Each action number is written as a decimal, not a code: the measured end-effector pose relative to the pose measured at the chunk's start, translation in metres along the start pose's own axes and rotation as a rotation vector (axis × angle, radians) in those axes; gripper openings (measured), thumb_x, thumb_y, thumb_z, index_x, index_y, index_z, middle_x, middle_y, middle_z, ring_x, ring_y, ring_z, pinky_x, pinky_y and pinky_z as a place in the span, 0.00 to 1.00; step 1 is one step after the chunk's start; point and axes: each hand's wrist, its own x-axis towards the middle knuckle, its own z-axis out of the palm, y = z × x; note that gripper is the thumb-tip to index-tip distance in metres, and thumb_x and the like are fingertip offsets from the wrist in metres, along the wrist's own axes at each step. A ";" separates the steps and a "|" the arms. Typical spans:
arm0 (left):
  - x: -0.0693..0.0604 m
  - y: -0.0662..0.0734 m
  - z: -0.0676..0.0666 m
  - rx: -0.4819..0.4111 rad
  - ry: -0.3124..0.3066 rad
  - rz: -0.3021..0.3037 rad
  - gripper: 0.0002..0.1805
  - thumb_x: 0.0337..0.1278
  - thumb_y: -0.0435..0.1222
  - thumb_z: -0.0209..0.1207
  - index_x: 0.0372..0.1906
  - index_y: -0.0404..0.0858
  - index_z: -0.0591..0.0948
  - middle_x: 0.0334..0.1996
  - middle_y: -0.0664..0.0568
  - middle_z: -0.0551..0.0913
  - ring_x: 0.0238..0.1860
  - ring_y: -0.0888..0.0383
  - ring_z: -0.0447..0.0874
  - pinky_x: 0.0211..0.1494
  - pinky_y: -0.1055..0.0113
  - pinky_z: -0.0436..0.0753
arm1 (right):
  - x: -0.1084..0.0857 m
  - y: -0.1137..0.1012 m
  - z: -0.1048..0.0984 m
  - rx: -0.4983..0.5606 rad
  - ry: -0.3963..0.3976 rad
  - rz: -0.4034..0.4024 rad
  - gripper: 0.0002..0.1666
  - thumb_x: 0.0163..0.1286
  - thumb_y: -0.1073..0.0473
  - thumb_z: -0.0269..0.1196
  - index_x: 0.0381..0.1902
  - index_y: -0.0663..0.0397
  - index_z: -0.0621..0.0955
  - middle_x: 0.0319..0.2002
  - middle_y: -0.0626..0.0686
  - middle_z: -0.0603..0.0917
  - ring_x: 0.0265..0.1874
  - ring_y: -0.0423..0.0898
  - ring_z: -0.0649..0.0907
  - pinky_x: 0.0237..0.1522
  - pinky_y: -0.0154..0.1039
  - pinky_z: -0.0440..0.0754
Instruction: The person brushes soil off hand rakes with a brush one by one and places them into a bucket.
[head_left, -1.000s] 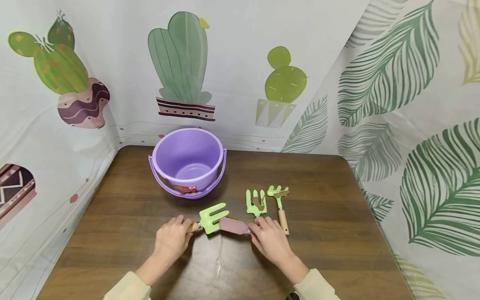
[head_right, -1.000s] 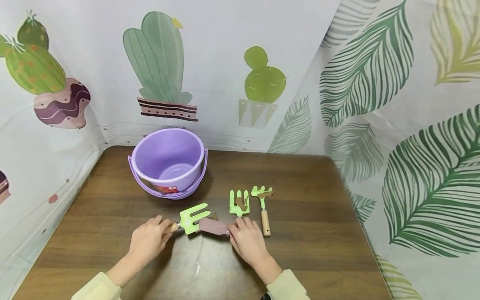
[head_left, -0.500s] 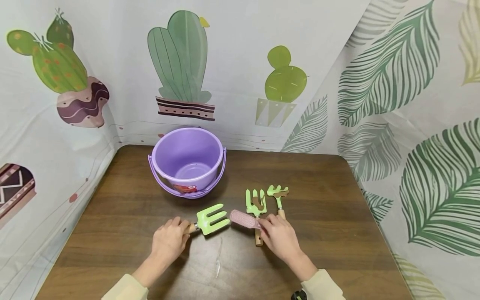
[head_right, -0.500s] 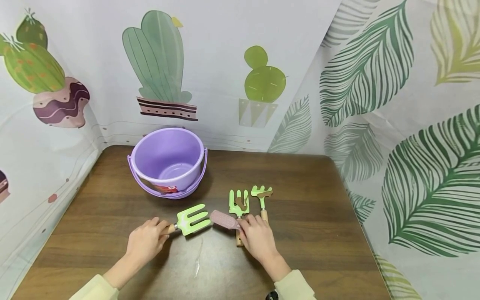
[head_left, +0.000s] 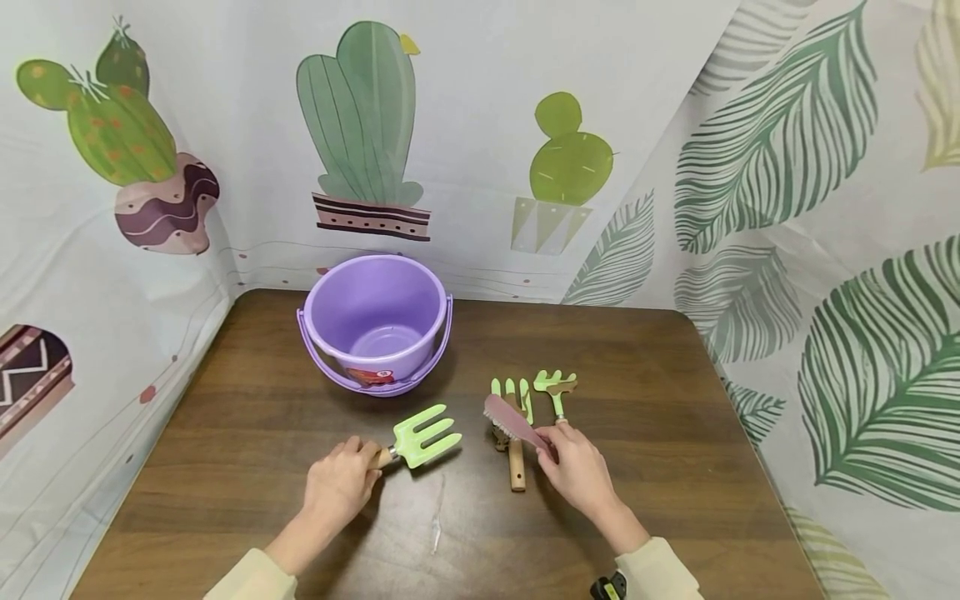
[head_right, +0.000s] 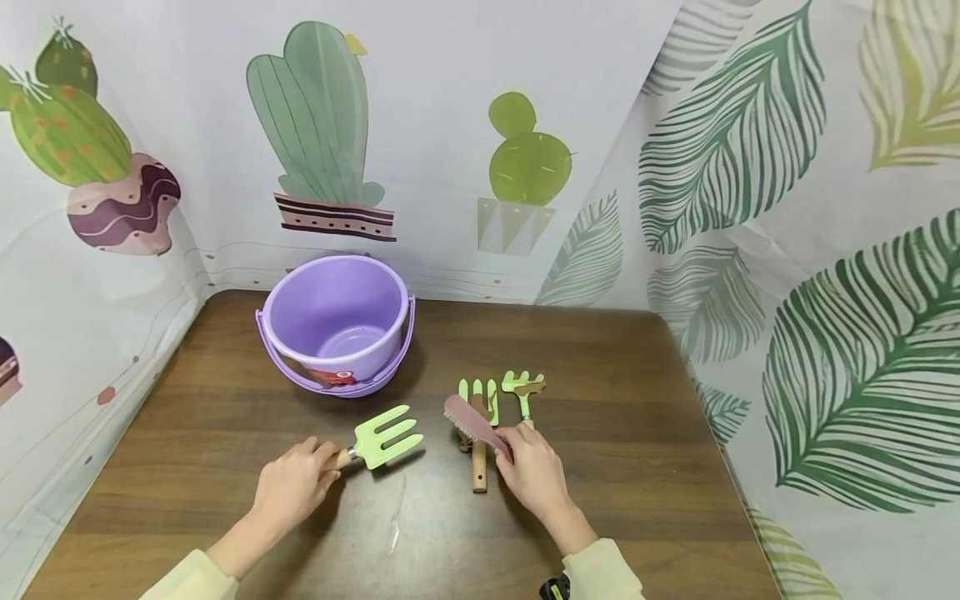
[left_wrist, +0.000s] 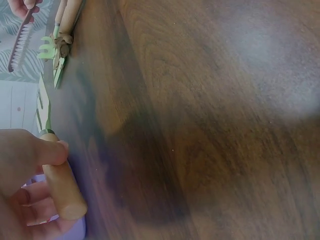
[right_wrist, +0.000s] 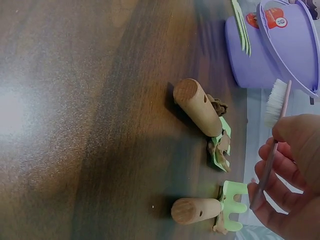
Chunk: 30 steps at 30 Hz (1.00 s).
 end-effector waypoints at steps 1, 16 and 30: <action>0.000 0.000 0.000 -0.002 -0.006 -0.001 0.18 0.26 0.38 0.73 0.28 0.44 0.77 0.22 0.53 0.73 0.23 0.52 0.76 0.16 0.59 0.73 | 0.000 0.000 0.000 0.005 -0.004 0.002 0.13 0.50 0.62 0.68 0.36 0.50 0.82 0.26 0.43 0.75 0.21 0.37 0.70 0.22 0.34 0.70; 0.003 0.005 -0.001 -0.029 -0.106 -0.004 0.18 0.32 0.38 0.72 0.29 0.43 0.74 0.26 0.52 0.76 0.25 0.49 0.78 0.19 0.57 0.75 | -0.001 -0.001 0.000 0.054 -0.008 0.027 0.14 0.51 0.63 0.68 0.38 0.51 0.82 0.28 0.43 0.77 0.22 0.36 0.72 0.24 0.33 0.72; 0.002 0.005 0.004 -0.052 -0.107 0.006 0.18 0.35 0.35 0.70 0.33 0.43 0.74 0.29 0.53 0.77 0.26 0.49 0.79 0.19 0.57 0.75 | -0.002 -0.002 0.000 0.072 -0.004 0.046 0.14 0.51 0.63 0.68 0.38 0.51 0.82 0.28 0.43 0.77 0.22 0.36 0.72 0.24 0.32 0.72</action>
